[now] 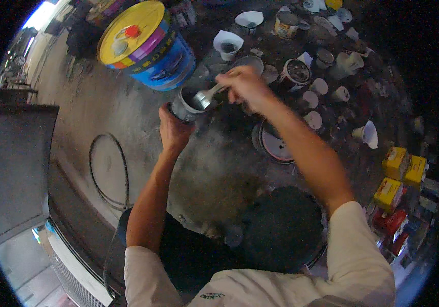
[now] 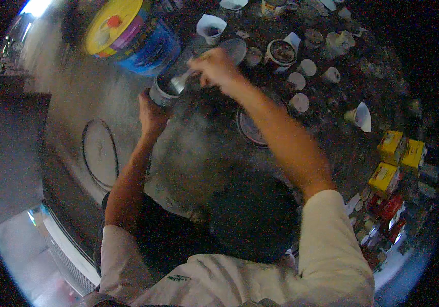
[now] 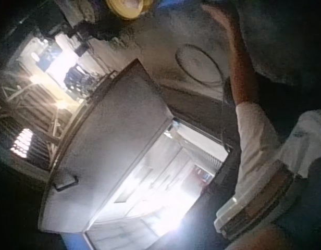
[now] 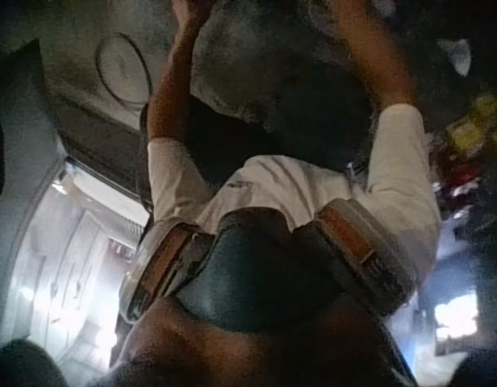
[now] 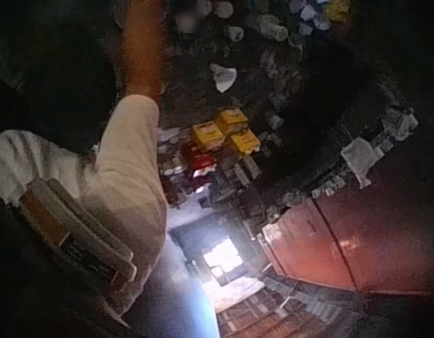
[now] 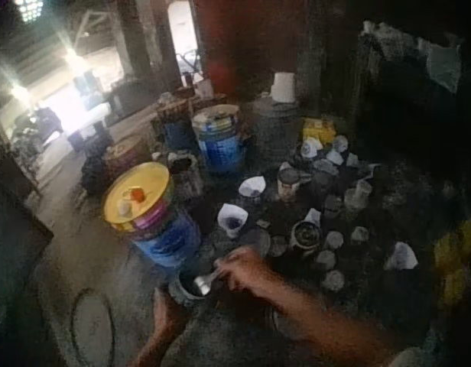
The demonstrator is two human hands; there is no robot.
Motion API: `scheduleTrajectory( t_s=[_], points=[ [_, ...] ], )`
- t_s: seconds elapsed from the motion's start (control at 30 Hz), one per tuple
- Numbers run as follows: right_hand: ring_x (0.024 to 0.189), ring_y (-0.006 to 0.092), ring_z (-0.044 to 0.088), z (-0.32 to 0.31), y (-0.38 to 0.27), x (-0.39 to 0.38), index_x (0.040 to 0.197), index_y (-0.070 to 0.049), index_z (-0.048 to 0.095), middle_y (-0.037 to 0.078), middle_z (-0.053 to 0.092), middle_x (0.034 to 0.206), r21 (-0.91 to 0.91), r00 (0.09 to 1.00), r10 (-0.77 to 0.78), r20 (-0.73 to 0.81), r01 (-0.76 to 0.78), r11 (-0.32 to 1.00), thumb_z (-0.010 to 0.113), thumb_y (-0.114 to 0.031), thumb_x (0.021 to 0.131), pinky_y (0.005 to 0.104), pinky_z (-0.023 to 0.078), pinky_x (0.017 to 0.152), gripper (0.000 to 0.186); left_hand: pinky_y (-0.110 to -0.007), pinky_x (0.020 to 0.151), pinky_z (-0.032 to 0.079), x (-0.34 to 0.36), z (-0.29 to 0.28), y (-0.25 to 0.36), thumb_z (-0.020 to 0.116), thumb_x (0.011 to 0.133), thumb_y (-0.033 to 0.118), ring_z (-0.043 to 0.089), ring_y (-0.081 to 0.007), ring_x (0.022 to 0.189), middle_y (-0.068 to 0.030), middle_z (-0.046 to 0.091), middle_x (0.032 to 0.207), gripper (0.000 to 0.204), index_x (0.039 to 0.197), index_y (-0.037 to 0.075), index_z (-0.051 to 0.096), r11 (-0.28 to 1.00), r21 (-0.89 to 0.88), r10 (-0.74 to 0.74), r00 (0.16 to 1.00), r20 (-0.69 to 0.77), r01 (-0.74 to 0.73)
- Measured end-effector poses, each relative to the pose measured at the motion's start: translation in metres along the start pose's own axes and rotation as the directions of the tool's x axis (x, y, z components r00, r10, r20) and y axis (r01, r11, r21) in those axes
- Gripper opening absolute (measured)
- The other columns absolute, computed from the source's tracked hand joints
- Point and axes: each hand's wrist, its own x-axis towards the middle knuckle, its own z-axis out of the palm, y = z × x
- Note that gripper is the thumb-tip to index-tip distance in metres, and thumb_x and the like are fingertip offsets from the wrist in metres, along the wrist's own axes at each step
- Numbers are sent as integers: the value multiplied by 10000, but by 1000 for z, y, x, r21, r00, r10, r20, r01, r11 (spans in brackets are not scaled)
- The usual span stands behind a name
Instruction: The person mixes paint by pouring liquid from a large bucket into a small container, then adds contents from several smaller cans and stirs with a stick. The person also uses a spray gun briefly and wipes the container with a cloth.
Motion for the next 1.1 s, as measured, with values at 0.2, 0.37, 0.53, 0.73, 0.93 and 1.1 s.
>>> scheduleTrajectory(
  t_s=[0.2, 0.37, 0.53, 0.73, 0.93, 1.1],
  points=[
    [612, 162, 701, -13, 4, 3, 914, 60, 688, 114, 720, 770, -103, 898, -377, 227, 407, 908, 726, -198, 927, 310, 531, 526, 261, -496, 970, 488, -3, 4, 3, 894, 613, 115, 585, -447, 1174, -231, 530, 1320, 927, 1380, 30, 381, 999, -30, 25, 999, -46, -27],
    [678, 153, 719, -37, -20, -19, 967, 47, 660, 126, 730, 802, -65, 904, -426, -33, 423, 904, 714, -208, 951, 282, 573, 602, 261, -463, 1000, 480, -8, -5, 2, 920, 614, 120, 581, -405, 1202, -210, 543, 1322, 962, 1398, 36, 370, 993, -83, 75, 990, -117, -85],
    [713, 159, 728, -50, -26, -28, 1014, 28, 642, 119, 733, 827, 76, 785, -570, -243, 601, 795, 721, -169, 947, 283, 585, 659, 222, -427, 1056, 439, -17, -20, -5, 969, 625, 175, 549, -338, 1250, -195, 511, 1347, 1023, 1411, 23, 332, 966, -117, 206, 958, -200, -233],
    [741, 226, 740, -13, 26, 33, 1028, 17, 645, 125, 746, 882, -451, 663, -663, -348, 501, 739, 753, -200, 911, 350, 577, 683, 269, -402, 1086, 411, -25, -28, 0, 968, 613, 137, 526, -320, 1277, -196, 484, 1371, 1033, 1413, 25, 324, 865, -262, 364, 894, -260, -428],
    [726, 269, 721, -41, 29, 51, 924, -18, 690, 127, 735, 824, -481, 668, -662, -339, 481, 733, 796, -283, 870, 391, 554, 693, 291, -417, 1059, 441, -22, -27, 8, 958, 606, 113, 554, -337, 1251, -185, 515, 1355, 1013, 1405, 38, 339, 908, -158, 349, 908, -231, -389],
    [712, 124, 646, -126, -34, -3, 899, 9, 669, 60, 695, 768, -738, 576, -719, -388, 272, 617, 699, -374, 966, 322, 517, 657, 389, -446, 1028, 476, -19, -17, 16, 943, 587, 102, 581, -379, 1223, -207, 564, 1316, 991, 1387, 38, 360, 942, -249, 201, 972, -119, -225]
  ],
)
